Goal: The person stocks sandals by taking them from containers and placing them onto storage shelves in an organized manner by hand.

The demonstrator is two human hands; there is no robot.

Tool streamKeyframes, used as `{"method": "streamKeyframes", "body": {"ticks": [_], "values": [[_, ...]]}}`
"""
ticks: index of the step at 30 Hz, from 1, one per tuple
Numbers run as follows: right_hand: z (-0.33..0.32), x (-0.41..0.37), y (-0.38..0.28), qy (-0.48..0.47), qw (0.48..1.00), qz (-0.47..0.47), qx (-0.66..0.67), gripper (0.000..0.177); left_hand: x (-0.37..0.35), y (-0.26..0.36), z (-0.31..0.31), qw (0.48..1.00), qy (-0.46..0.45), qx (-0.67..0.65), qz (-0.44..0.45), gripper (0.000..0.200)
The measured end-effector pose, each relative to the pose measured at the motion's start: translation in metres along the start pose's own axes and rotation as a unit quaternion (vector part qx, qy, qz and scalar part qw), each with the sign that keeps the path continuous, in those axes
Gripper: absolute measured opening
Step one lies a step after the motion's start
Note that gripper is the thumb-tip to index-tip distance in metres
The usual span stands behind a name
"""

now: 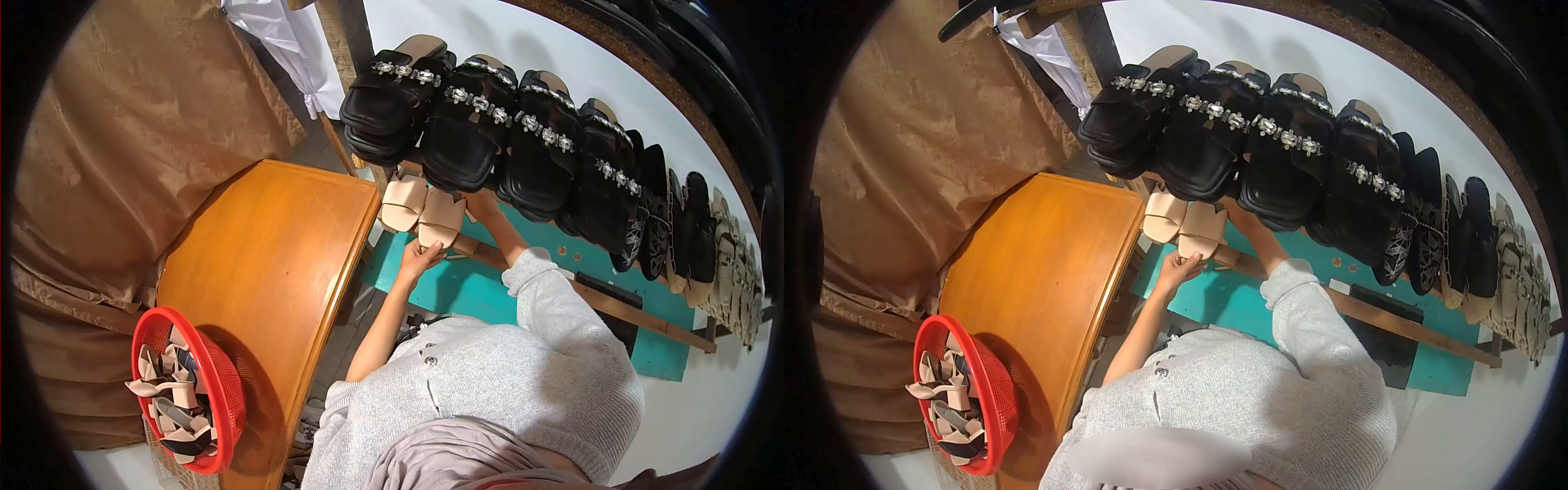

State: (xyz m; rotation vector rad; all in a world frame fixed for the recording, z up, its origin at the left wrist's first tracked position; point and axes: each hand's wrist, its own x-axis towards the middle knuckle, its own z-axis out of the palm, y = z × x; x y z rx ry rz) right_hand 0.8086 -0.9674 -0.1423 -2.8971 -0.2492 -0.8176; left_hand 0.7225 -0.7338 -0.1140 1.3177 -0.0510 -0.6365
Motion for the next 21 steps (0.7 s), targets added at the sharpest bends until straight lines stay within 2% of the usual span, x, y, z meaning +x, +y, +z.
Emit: {"method": "streamKeyframes", "body": {"ticks": [3, 6, 11, 16, 18, 19, 21], "values": [[-0.009, 0.0, -0.003, -0.032, 0.999, 0.02, -0.028, 0.046, 0.003, -0.005, 0.004, 1.0, 0.022, -0.001, 0.018, 0.03], [0.076, -0.019, 0.044, -0.041, 0.997, -0.008, -0.061, 0.049, 0.004, -0.006, 0.005, 0.998, 0.032, 0.025, 0.045, 0.031], [0.073, -0.02, 0.044, -0.03, 0.993, -0.048, -0.099, 0.047, 0.008, -0.012, 0.008, 0.991, 0.074, 0.058, 0.097, 0.031], [0.047, -0.013, 0.036, -0.014, 0.987, -0.079, -0.136, 0.046, 0.006, -0.015, 0.01, 0.988, 0.111, 0.066, 0.082, 0.03], [0.035, -0.008, 0.033, -0.184, 0.983, -0.021, -0.021, 0.043, 0.005, -0.015, 0.012, 0.988, 0.118, 0.063, 0.076, 0.03], [0.035, -0.008, 0.036, -0.182, 0.983, -0.023, -0.022, 0.043, 0.005, -0.015, 0.011, 0.987, 0.122, 0.061, 0.085, 0.031], [0.028, -0.006, 0.04, 0.017, 0.977, -0.186, -0.099, 0.038, 0.005, -0.015, 0.012, 0.986, 0.126, 0.056, 0.097, 0.032]]}}
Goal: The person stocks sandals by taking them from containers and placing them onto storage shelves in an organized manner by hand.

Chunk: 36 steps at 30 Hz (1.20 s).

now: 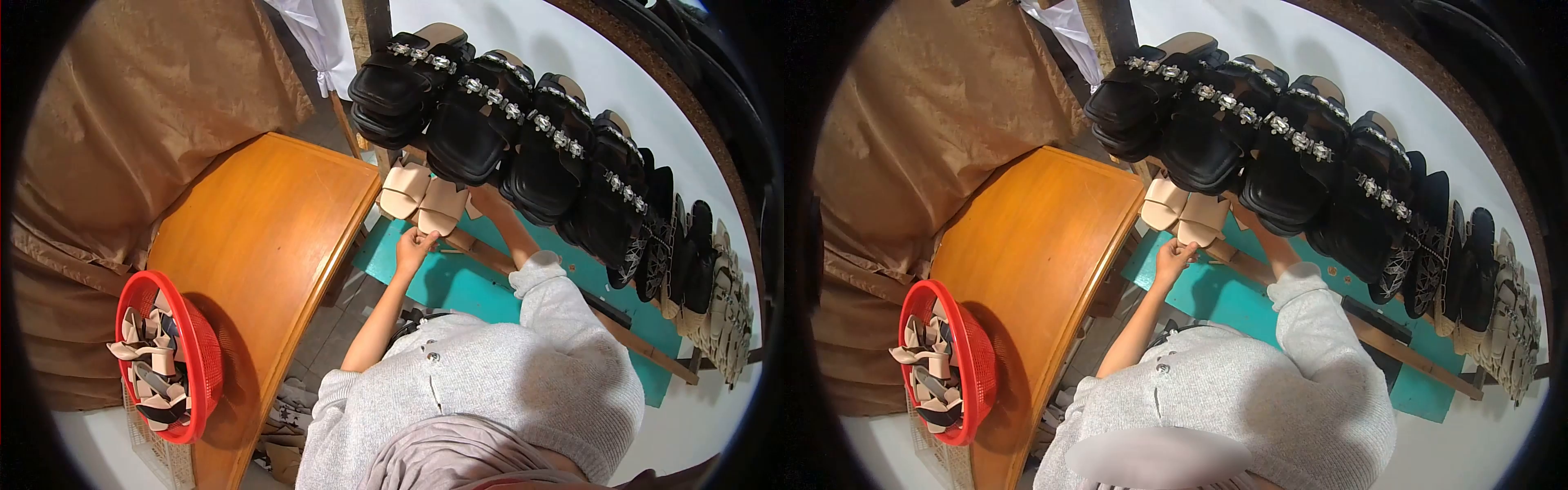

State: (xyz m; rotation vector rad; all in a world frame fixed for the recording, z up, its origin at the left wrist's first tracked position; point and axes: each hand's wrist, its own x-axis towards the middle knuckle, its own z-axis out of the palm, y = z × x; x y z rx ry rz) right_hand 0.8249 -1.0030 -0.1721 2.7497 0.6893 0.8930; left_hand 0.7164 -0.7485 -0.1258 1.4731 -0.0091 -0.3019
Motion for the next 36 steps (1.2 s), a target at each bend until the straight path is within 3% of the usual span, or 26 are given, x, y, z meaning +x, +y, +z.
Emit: {"method": "streamKeyframes", "body": {"ticks": [4, 5, 6, 7, 8, 9, 10, 12, 15, 16, 18, 22, 25, 27, 31, 33, 35, 36], "values": [[-0.004, -0.003, 0.009, -0.005, 0.998, -0.008, -0.062, 0.038, -0.006, 0.001, -0.002, 0.995, 0.047, 0.072, 0.046, 0.032], [0.011, -0.004, 0.019, -0.196, 0.979, -0.016, -0.062, 0.039, -0.009, 0.002, -0.006, 0.994, 0.046, 0.085, 0.056, 0.032], [0.022, -0.005, 0.022, -0.38, 0.923, -0.024, -0.062, 0.04, -0.015, 0.004, -0.009, 0.994, 0.051, 0.084, 0.053, 0.032], [-0.028, -0.008, 0.002, -0.38, 0.922, -0.029, -0.06, 0.04, -0.021, 0.009, -0.013, 0.994, 0.047, 0.094, 0.039, 0.033], [-0.082, 0.02, -0.021, -0.263, 0.939, 0.159, 0.154, 0.036, -0.028, 0.011, -0.017, 0.993, 0.044, 0.105, 0.024, 0.034], [-0.142, 0.045, -0.047, -0.124, 0.866, 0.333, 0.353, 0.033, -0.034, 0.009, -0.024, 0.993, 0.05, 0.104, 0.02, 0.034], [-0.142, 0.041, -0.054, -0.128, 0.866, 0.327, 0.356, 0.033, -0.04, 0.008, -0.031, 0.99, 0.048, 0.129, 0.039, 0.033], [-0.139, 0.039, -0.069, 0.009, 0.852, 0.332, 0.405, 0.041, -0.059, 0.017, -0.042, 0.985, 0.06, 0.154, 0.053, 0.032], [-0.16, 0.052, -0.111, 0.059, 0.896, 0.268, 0.35, 0.047, -0.1, 0.063, -0.063, 0.983, 0.096, 0.151, 0.046, 0.028], [-0.17, 0.059, -0.127, 0.055, 0.894, 0.247, 0.369, 0.047, -0.11, 0.069, -0.071, 0.969, 0.122, 0.197, 0.085, 0.027], [-0.192, 0.072, -0.16, 0.01, 0.864, 0.189, 0.468, 0.05, -0.132, 0.081, -0.088, 0.931, 0.174, 0.273, 0.166, 0.026], [-0.23, 0.101, -0.238, -0.039, 0.834, 0.046, 0.548, 0.048, -0.176, 0.111, -0.125, 0.878, 0.259, 0.343, 0.21, 0.038], [-0.265, 0.128, -0.299, -0.058, 0.805, -0.024, 0.59, 0.045, -0.209, 0.129, -0.151, 0.845, 0.332, 0.359, 0.216, 0.043], [-0.284, 0.146, -0.336, -0.076, 0.738, -0.07, 0.666, 0.045, -0.231, 0.134, -0.178, 0.843, 0.341, 0.353, 0.219, 0.046], [-0.298, 0.188, -0.414, -0.06, 0.697, -0.163, 0.695, 0.044, -0.29, 0.158, -0.242, 0.792, 0.41, 0.381, 0.242, 0.04], [-0.308, 0.214, -0.459, -0.055, 0.688, -0.186, 0.7, 0.043, -0.322, 0.166, -0.281, 0.753, 0.453, 0.417, 0.234, 0.038], [-0.319, 0.239, -0.505, -0.075, 0.639, -0.221, 0.733, 0.045, -0.352, 0.168, -0.321, 0.711, 0.526, 0.411, 0.221, 0.033], [-0.318, 0.251, -0.53, -0.104, 0.63, -0.223, 0.736, 0.053, -0.369, 0.167, -0.343, 0.691, 0.557, 0.408, 0.216, 0.029]]}}
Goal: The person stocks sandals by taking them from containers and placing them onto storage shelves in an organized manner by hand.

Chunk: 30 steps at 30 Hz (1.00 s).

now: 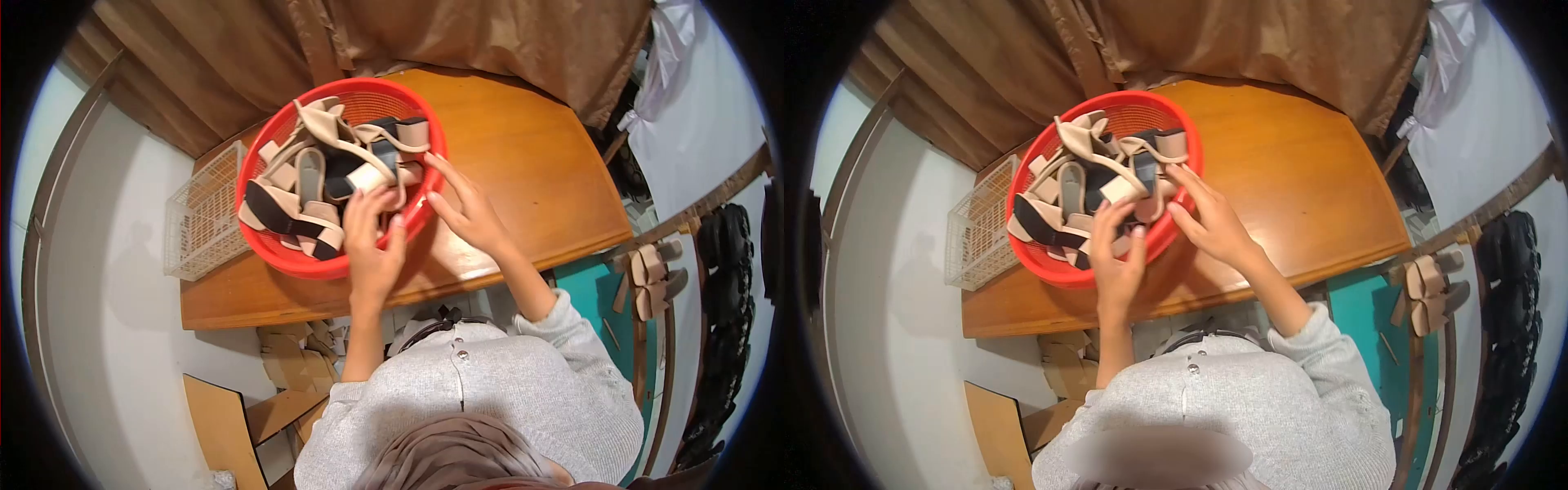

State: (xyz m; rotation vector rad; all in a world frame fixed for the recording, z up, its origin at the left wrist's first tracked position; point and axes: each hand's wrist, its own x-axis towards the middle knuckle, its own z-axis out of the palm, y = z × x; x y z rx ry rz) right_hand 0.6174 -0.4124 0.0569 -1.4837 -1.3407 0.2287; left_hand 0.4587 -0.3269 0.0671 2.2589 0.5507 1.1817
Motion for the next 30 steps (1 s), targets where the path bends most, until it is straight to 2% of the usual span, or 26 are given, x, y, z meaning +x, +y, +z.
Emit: {"method": "streamKeyframes", "body": {"ticks": [2, 3, 4, 5, 6, 7, 8, 9, 11, 12, 13, 15, 17, 19, 23, 25, 27, 30], "values": [[0.034, 0.043, 0.017, -0.017, 1.0, 0.022, 0.011, 0.059, 0.009, -0.04, -0.033, 0.993, 0.055, 0.003, -0.101, 0.03], [0.048, 0.062, 0.024, -0.029, 0.998, 0.048, 0.018, 0.065, 0.007, -0.07, -0.046, 0.987, 0.086, 0.105, -0.089, 0.043], [0.058, 0.08, 0.028, -0.072, 0.992, 0.095, -0.027, 0.079, 0.003, -0.1, -0.053, 0.975, 0.143, 0.113, -0.127, 0.053], [0.067, 0.093, 0.03, -0.086, 0.982, 0.12, -0.119, 0.08, 0.002, -0.121, -0.061, 0.959, 0.2, 0.12, -0.164, 0.063], [0.072, 0.103, 0.023, -0.137, 0.971, 0.136, -0.14, 0.076, 0.006, -0.131, -0.072, 0.927, 0.226, -0.142, -0.264, 0.071], [0.074, 0.112, 0.016, -0.187, 0.957, 0.151, -0.162, 0.072, 0.011, -0.139, -0.082, 0.821, 0.234, -0.393, -0.343, 0.078], [0.082, 0.113, 0.019, -0.166, 0.963, 0.138, -0.164, 0.065, 0.014, -0.149, -0.092, 0.745, 0.217, -0.44, -0.452, 0.087], [0.087, 0.113, 0.021, -0.166, 0.961, 0.135, -0.172, 0.064, 0.016, -0.155, -0.09, 0.743, 0.219, -0.442, -0.452, 0.087], [0.094, 0.108, -0.015, -0.164, 0.952, 0.143, -0.216, 0.062, 0.017, -0.165, -0.079, 0.774, 0.273, -0.382, -0.426, 0.093], [0.109, 0.095, -0.007, -0.092, 0.97, 0.046, -0.22, 0.061, 0.022, -0.167, -0.078, 0.774, 0.259, -0.391, -0.426, 0.095], [0.115, 0.088, -0.022, -0.112, 0.957, 0.029, -0.265, 0.063, 0.024, -0.171, -0.076, 0.771, 0.26, -0.392, -0.429, 0.095], [0.132, 0.07, -0.042, -0.093, 0.946, -0.034, -0.308, 0.063, 0.028, -0.177, -0.071, 0.776, 0.272, -0.374, -0.429, 0.094], [0.147, 0.063, -0.049, -0.136, 0.948, -0.027, -0.286, 0.063, 0.029, -0.155, -0.078, 0.76, 0.221, -0.453, -0.41, 0.079], [0.15, 0.065, -0.047, -0.133, 0.955, -0.024, -0.262, 0.065, 0.016, -0.162, -0.076, 0.782, 0.172, -0.463, -0.38, 0.074], [0.147, 0.068, -0.041, -0.135, 0.97, -0.025, -0.203, 0.066, 0.018, -0.125, -0.068, 0.773, 0.17, -0.516, -0.329, 0.071], [0.148, 0.064, -0.044, -0.112, 0.982, -0.049, -0.143, 0.062, 0.017, -0.113, -0.064, 0.818, 0.128, -0.466, -0.311, 0.07], [0.161, 0.056, -0.046, -0.12, 0.986, -0.043, -0.111, 0.061, 0.016, -0.104, -0.067, 0.833, 0.159, -0.447, -0.286, 0.079], [0.167, 0.05, -0.053, -0.13, 0.989, -0.052, -0.036, 0.06, 0.01, -0.111, -0.081, 0.84, 0.18, -0.429, -0.277, 0.074]]}}
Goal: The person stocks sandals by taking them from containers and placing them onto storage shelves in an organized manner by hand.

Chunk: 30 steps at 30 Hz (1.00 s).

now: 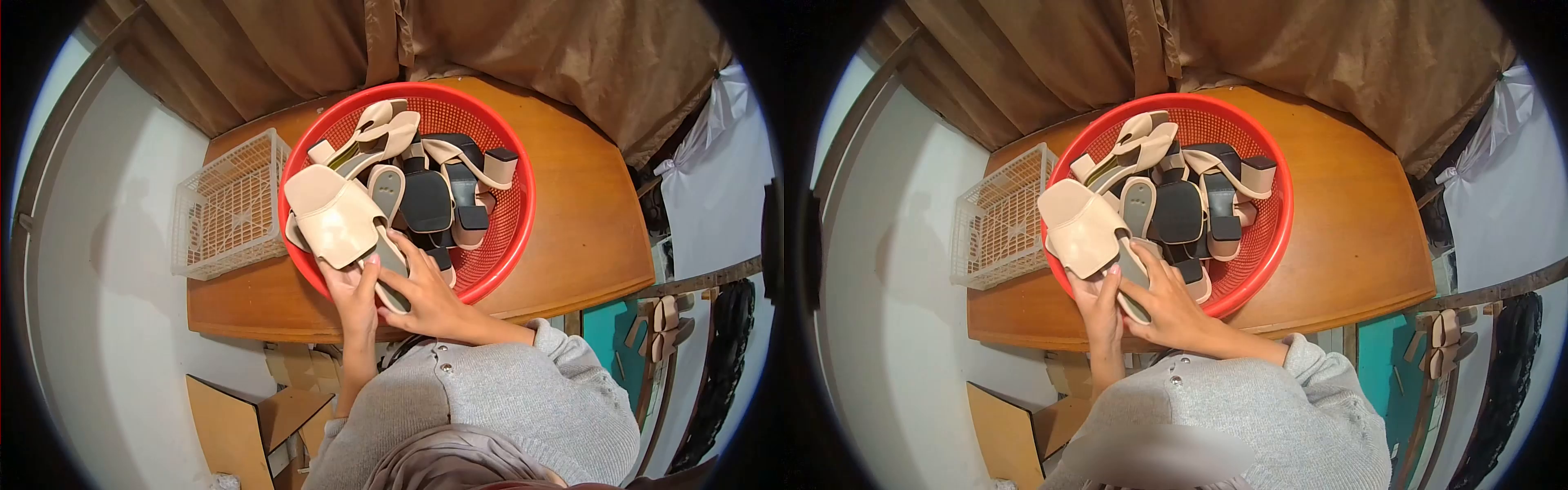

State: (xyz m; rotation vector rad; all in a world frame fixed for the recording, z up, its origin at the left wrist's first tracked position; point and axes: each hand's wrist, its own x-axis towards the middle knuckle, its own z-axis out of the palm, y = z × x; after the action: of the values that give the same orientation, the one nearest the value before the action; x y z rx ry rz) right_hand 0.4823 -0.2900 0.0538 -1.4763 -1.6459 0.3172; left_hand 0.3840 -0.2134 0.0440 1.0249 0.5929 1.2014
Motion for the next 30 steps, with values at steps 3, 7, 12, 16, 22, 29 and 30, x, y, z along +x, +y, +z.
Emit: {"method": "streamKeyframes", "body": {"ticks": [3, 7, 12, 16, 22, 29, 30], "values": [[0.005, 0.002, -0.001, 0.043, 0.979, 0.015, 0.2, 0.065, 0.011, 0.008, -0.01, 0.999, 0.004, 0.016, -0.037, 0.073], [0.014, 0.024, -0.004, 0.251, 0.797, 0.141, 0.531, 0.062, 0.034, 0.024, 0.008, 0.986, -0.115, 0.118, 0.005, 0.071], [-0.03, 0.024, 0.047, 0.181, 0.76, 0.264, 0.566, 0.047, 0.111, 0.049, 0.008, 0.81, -0.34, 0.465, 0.108, 0.048], [-0.064, 0.011, 0.071, 0.215, 0.775, 0.274, 0.527, 0.04, 0.191, 0.025, 0.005, 0.63, -0.237, 0.739, -0.015, 0.065], [-0.074, -0.005, 0.082, 0.27, 0.761, 0.289, 0.514, 0.034, 0.183, 0.002, 0.006, 0.583, -0.23, 0.776, -0.072, 0.085], [-0.063, 0.0, 0.082, 0.26, 0.751, 0.303, 0.525, 0.034, 0.18, -0.005, -0.014, 0.744, -0.231, 0.621, 0.088, 0.054], [-0.063, 0.001, 0.08, 0.257, 0.747, 0.308, 0.531, 0.035, 0.176, 0.006, -0.008, 0.761, -0.228, 0.602, 0.077, 0.04]]}}
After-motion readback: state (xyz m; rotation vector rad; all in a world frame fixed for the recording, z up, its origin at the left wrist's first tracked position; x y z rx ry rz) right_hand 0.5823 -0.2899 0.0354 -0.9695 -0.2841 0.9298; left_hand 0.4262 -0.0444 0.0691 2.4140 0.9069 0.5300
